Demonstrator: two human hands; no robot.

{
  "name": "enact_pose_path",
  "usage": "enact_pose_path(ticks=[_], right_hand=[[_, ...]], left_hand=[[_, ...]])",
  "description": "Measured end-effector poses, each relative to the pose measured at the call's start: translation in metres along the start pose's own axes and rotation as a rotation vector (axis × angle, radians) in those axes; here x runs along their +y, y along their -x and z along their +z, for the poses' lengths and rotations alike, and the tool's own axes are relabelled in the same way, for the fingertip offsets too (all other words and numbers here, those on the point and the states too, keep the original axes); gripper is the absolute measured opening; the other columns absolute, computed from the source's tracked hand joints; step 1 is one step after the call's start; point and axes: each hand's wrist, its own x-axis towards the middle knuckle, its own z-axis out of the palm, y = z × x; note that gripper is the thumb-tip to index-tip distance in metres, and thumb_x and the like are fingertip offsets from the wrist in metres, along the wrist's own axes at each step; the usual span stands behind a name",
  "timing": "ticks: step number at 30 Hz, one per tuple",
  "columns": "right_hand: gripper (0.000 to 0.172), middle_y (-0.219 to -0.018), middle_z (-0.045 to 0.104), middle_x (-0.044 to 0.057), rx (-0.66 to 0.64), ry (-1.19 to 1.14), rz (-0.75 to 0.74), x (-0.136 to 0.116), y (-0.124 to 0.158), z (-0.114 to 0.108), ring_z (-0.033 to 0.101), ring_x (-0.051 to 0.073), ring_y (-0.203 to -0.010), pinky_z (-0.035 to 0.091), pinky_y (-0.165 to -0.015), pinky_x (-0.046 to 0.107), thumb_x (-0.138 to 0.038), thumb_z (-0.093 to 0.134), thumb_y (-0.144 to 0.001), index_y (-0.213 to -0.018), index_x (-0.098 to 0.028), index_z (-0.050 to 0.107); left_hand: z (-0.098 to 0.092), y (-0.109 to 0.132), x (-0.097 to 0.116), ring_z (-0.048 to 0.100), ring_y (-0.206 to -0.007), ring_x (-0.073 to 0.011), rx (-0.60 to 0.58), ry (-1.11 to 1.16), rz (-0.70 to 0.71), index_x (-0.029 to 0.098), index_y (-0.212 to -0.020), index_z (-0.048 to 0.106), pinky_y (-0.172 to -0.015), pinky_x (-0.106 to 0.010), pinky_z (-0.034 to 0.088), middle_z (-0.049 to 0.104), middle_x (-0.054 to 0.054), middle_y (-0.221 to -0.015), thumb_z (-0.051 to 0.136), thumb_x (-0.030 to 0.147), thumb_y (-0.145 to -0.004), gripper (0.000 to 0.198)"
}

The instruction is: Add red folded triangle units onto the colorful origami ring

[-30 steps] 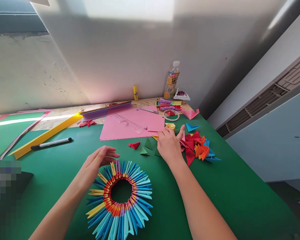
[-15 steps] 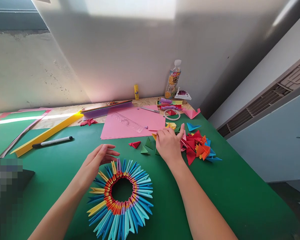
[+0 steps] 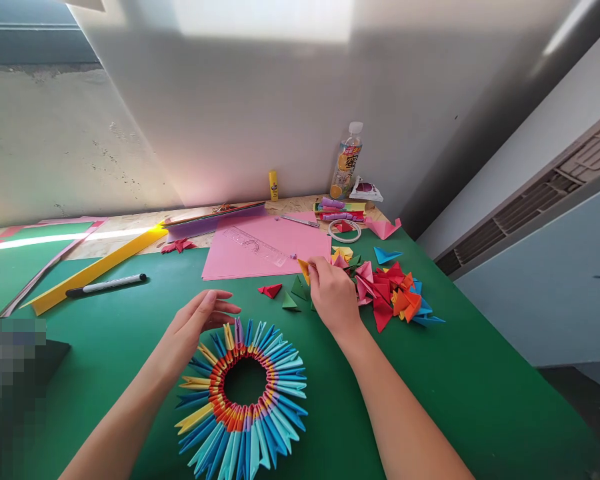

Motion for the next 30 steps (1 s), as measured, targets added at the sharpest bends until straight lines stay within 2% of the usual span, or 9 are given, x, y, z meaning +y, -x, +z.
enact_pose_path(ticks=[2, 6, 17, 24, 27, 30], right_hand=[[0.02, -0.088, 0.069, 0.008, 0.009, -0.078, 0.031, -0.0007, 0.0004, -0.0003, 0.066, 0.022, -0.076, 0.048, -0.065, 0.029, -0.024, 0.038, -0.091, -0.095, -0.019, 0.057], [0.019, -0.085, 0.069, 0.008, 0.015, -0.125, 0.042, -0.0019, 0.0004, -0.0011, 0.066, 0.022, -0.073, 0.049, -0.064, 0.029, -0.024, 0.04, -0.09, -0.094, -0.018, 0.058], [0.02, -0.094, 0.07, 0.009, -0.001, -0.214, 0.019, -0.0039, 0.0013, -0.0006, 0.067, 0.022, -0.079, 0.052, -0.071, 0.031, -0.021, 0.044, -0.088, -0.098, -0.017, 0.061], [0.02, -0.092, 0.07, 0.008, 0.022, -0.247, 0.004, -0.0042, 0.0014, 0.0005, 0.067, 0.021, -0.077, 0.053, -0.071, 0.032, -0.018, 0.046, -0.085, -0.097, -0.018, 0.062], [0.02, -0.092, 0.069, 0.008, -0.001, -0.303, 0.053, -0.0057, 0.0018, 0.0003, 0.067, 0.021, -0.075, 0.053, -0.071, 0.033, -0.019, 0.047, -0.084, -0.099, -0.019, 0.061], [0.028, -0.087, 0.066, 0.007, -0.061, -0.47, 0.186, -0.0084, 0.0022, 0.0004, 0.067, 0.02, -0.066, 0.054, -0.064, 0.032, -0.023, 0.052, -0.081, -0.109, -0.019, 0.054]], left_hand=[[0.0001, -0.0001, -0.0001, 0.064, -0.084, -0.022, 0.005, 0.005, 0.0, 0.016, -0.098, 0.057, -0.081, -0.037, 0.047, 0.069, -0.009, -0.092, 0.041, 0.059, -0.081, 0.049], [0.0001, -0.0006, -0.0008, 0.064, -0.084, -0.0219, 0.006, 0.013, 0.003, 0.016, -0.098, 0.057, -0.081, -0.037, 0.047, 0.069, -0.009, -0.091, 0.041, 0.059, -0.081, 0.049], [0.0013, -0.001, -0.0024, 0.064, -0.082, -0.0209, -0.001, 0.013, 0.004, 0.016, -0.097, 0.056, -0.081, -0.037, 0.046, 0.068, -0.008, -0.09, 0.04, 0.058, -0.082, 0.047], [0.0013, -0.0014, -0.0038, 0.063, -0.083, -0.0214, -0.014, 0.013, 0.003, 0.017, -0.097, 0.055, -0.082, -0.038, 0.045, 0.067, -0.008, -0.091, 0.038, 0.058, -0.083, 0.047], [0.0012, -0.002, -0.0042, 0.063, -0.083, -0.0212, -0.014, 0.012, 0.001, 0.017, -0.097, 0.055, -0.082, -0.038, 0.045, 0.067, -0.008, -0.091, 0.038, 0.057, -0.083, 0.046], [0.001, -0.0027, -0.0046, 0.063, -0.082, -0.021, -0.013, 0.017, -0.001, 0.017, -0.096, 0.056, -0.081, -0.037, 0.045, 0.068, -0.008, -0.091, 0.039, 0.057, -0.083, 0.046]])
